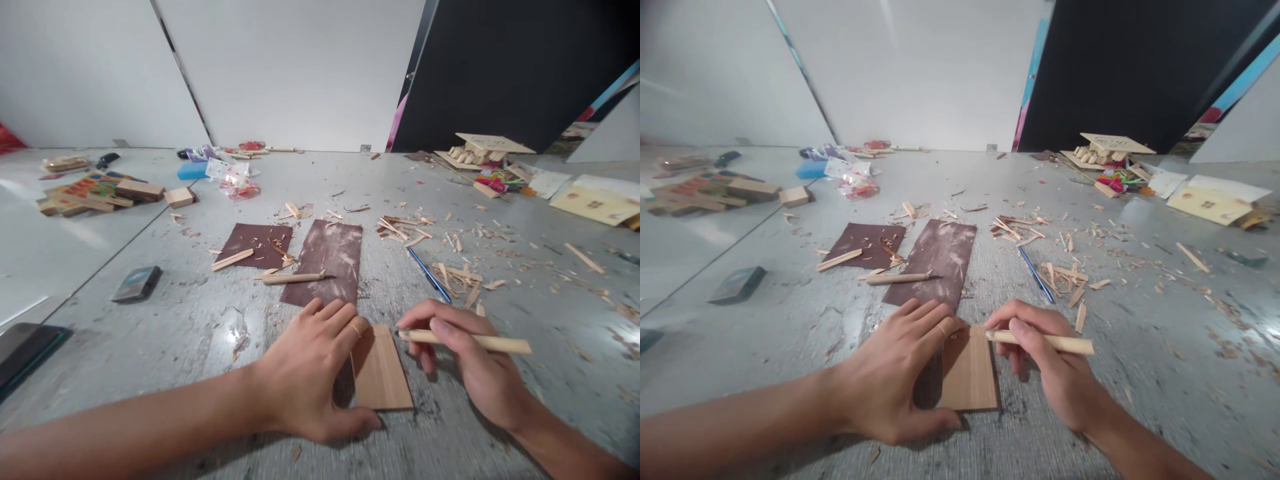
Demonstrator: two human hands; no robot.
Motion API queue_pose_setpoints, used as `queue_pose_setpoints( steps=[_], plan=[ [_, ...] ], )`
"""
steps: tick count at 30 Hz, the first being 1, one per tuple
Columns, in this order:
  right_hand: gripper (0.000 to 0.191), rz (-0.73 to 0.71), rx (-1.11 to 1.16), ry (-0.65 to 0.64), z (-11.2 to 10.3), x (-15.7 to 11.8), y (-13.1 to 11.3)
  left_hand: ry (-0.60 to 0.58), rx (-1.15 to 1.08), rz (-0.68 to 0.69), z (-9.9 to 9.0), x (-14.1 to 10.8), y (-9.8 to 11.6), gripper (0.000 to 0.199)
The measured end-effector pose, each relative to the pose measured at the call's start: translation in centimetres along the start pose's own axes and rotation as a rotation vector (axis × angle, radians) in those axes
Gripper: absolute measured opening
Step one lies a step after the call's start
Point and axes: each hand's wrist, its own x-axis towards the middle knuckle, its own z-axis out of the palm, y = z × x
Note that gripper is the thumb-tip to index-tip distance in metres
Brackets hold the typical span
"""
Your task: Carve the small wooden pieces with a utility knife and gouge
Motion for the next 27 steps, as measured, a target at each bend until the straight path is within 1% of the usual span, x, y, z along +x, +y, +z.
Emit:
queue_pose_setpoints(
  steps=[5,12,15,17,19,22,24,27],
  plan=[
    [0.032,-0.035,-0.043,-0.046,-0.20,-0.14,0.00,-0.022,-0.029,0.008,-0.17,-0.01,0.12,0.060],
    [0.037,-0.047,-0.028,-0.049,0.01,-0.02,-0.19,-0.002,-0.064,0.035,-0.21,-0.09,-0.02,0.065],
    [0.032,-0.059,-0.059,-0.086,-0.07,0.03,-0.32,-0.015,-0.107,0.027,-0.42,0.07,-0.19,0.067],
    [0.028,-0.095,-0.096,-0.123,-0.20,0.06,-0.36,-0.025,-0.156,0.054,-0.54,0.19,-0.40,0.065],
    [0.029,-0.122,-0.111,-0.145,-0.29,0.10,-0.41,-0.023,-0.194,0.090,-0.58,0.25,-0.60,0.070],
    [0.034,-0.116,-0.078,-0.138,-0.26,0.17,-0.54,-0.010,-0.209,0.128,-0.50,0.20,-0.69,0.085],
    [0.035,-0.091,-0.062,-0.127,-0.15,0.20,-0.60,-0.012,-0.228,0.125,-0.42,0.16,-0.57,0.086],
    [0.036,-0.077,-0.037,-0.126,0.04,0.20,-0.61,-0.025,-0.254,0.073,-0.35,0.26,-0.36,0.085]
  ],
)
